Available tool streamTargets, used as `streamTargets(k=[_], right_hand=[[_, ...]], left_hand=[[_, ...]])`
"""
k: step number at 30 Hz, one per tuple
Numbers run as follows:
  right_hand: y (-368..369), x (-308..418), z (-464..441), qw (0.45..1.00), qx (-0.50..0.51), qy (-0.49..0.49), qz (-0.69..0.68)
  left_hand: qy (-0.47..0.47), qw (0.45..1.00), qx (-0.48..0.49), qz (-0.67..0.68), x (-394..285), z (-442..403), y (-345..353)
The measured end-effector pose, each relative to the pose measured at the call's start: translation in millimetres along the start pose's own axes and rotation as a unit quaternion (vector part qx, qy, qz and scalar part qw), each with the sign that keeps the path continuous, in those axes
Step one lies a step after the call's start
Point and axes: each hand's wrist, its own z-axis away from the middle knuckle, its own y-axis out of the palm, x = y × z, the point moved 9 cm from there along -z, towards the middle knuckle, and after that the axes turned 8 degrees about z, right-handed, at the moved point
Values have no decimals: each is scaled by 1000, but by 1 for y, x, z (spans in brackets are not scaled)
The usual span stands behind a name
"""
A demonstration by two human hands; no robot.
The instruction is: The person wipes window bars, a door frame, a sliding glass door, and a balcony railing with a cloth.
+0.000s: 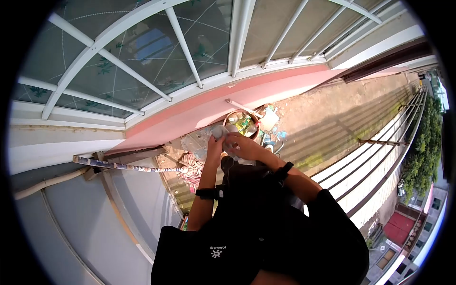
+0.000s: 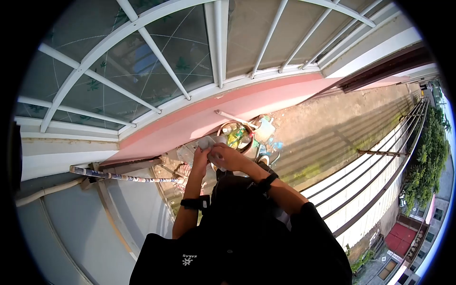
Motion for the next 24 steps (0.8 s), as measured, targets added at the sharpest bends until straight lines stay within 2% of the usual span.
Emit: streamTargets(k=[2, 3, 5, 6, 8, 9, 10, 12, 13, 14, 16, 17, 18, 20, 21, 23, 24], right_hand=[[-6, -36, 15, 981, 21, 151, -121], [-13, -48, 20, 982, 11, 142, -126], [-40, -78, 39, 986, -111, 120, 20], [-54, -89, 47, 986, -119, 115, 15], [-77, -125, 78, 961, -157, 157, -167], [-76, -145, 92, 907, -110, 207, -349], [-89, -151, 101, 906, -113, 199, -356], [-98, -164, 124, 751, -115, 177, -625], [-120, -165, 143, 755, -134, 152, -623], [-131, -171, 157, 751, -132, 147, -630], [-157, -196, 187, 729, -193, 115, -647], [-167, -207, 200, 720, -208, 104, -654], [-173, -215, 213, 710, -224, 95, -660], [-181, -232, 235, 670, -244, 100, -694], [-185, -236, 244, 669, -244, 98, -695], [-190, -246, 264, 629, -273, 112, -719], [-192, -252, 268, 627, -274, 109, -721]], left_hand=[[1, 1000, 6, -23, 2, -1, 15], [31, 999, 11, -35, -2, -3, 27], [74, 995, 27, -63, -14, 4, 67], [79, 994, 29, -73, -11, -1, 84], [166, 971, 68, -156, -8, 2, 126], [176, 955, 51, -232, -6, 4, 148], [181, 952, 51, -242, -2, 7, 172], [219, 852, 116, -461, 16, 22, 244], [232, 856, 170, -430, 29, 35, 278], [231, 852, 168, -438, 40, 38, 300], [213, 859, 257, -388, 69, 49, 341], [177, 886, 265, -336, 79, 49, 352], [196, 861, 256, -393, 81, 48, 362], [178, 878, 246, -370, 84, 48, 378], [178, 877, 246, -372, 88, 45, 383], [107, 894, 260, -350, 101, 36, 386], [108, 892, 261, -353, 101, 34, 391]])
